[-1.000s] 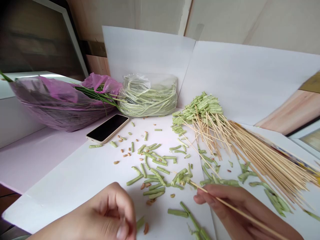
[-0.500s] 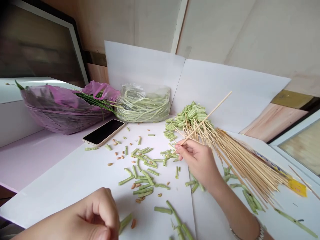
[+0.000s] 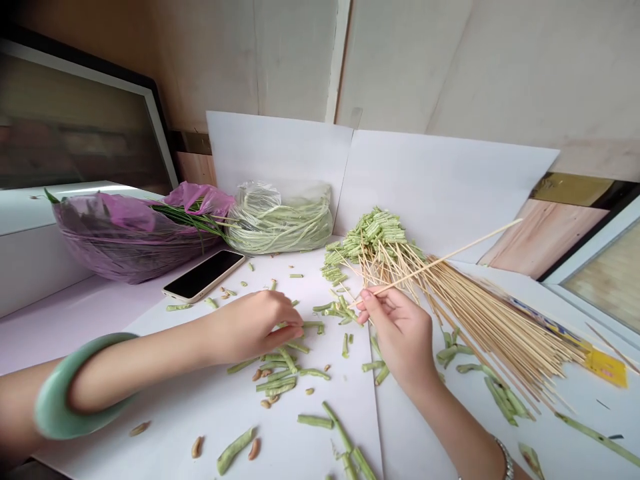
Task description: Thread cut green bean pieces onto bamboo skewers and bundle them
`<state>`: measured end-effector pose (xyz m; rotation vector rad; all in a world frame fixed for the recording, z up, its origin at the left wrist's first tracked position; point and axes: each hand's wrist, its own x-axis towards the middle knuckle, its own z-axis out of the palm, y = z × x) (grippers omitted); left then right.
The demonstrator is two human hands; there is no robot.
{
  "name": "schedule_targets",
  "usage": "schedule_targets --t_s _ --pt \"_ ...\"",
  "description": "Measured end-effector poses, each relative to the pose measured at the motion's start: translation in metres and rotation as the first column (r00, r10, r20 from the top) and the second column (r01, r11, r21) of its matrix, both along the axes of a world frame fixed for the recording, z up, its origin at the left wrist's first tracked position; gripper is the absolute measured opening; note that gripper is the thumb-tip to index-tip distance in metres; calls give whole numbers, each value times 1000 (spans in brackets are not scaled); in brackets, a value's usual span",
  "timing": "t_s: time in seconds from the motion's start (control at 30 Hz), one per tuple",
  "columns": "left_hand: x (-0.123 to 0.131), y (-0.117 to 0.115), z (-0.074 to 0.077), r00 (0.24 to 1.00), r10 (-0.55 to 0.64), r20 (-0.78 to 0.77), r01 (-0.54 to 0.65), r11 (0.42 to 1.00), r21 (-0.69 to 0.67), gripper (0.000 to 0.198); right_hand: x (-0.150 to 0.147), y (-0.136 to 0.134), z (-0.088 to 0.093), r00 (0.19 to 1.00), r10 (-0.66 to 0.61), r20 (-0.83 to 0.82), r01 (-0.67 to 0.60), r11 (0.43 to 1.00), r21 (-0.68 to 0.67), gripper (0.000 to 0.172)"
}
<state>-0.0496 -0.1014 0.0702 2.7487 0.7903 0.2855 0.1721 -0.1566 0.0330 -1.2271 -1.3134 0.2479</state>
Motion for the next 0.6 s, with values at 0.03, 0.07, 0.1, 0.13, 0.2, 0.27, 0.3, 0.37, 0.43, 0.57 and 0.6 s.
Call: schedule_targets --t_s 0.03,0.07,0.1,0.13,0.2,0.27,0.3,0.37,0.43,0.57,0.6 --pt "9 7 -4 1000 -6 -25 6 1000 3 31 0 0 -1 1000 -8 -1 8 1000 4 23" --pt "17 12 -8 999 10 -38 -9 1000 19 34 -1 -1 -2 1000 -15 -1 15 1000 7 22" --pt "24 17 -12 998 22 -64 -19 999 41 36 -1 0 -3 1000 -20 0 20 1000 8 22" --pt "29 21 -16 995 27 -93 -20 998 67 37 -1 0 -5 1000 -25 2 25 1000 9 21" --pt "35 26 -22 989 20 -145 -7 996 92 31 -2 0 -7 999 -32 7 32 999 7 22" --pt "36 30 -28 985 -3 -170 18 996 84 23 -3 0 -9 999 -45 12 45 999 2 23" --pt "34 31 -29 986 -20 -166 33 997 73 19 -4 0 -9 998 -58 11 58 998 0 23" --pt "28 35 -32 989 -64 -132 70 996 46 15 -7 -2 -9 997 -82 7 82 997 -4 22" --pt "22 37 -34 995 -96 -42 96 995 12 15 -10 -4 -9 994 -105 -3 105 994 -6 21" --pt "10 38 -36 968 -1 251 51 980 -193 20 -18 -10 -10 991 -132 -14 132 991 0 18" --pt "8 37 -36 952 44 304 39 964 -263 19 -19 -11 -9 992 -127 -15 127 992 6 18"
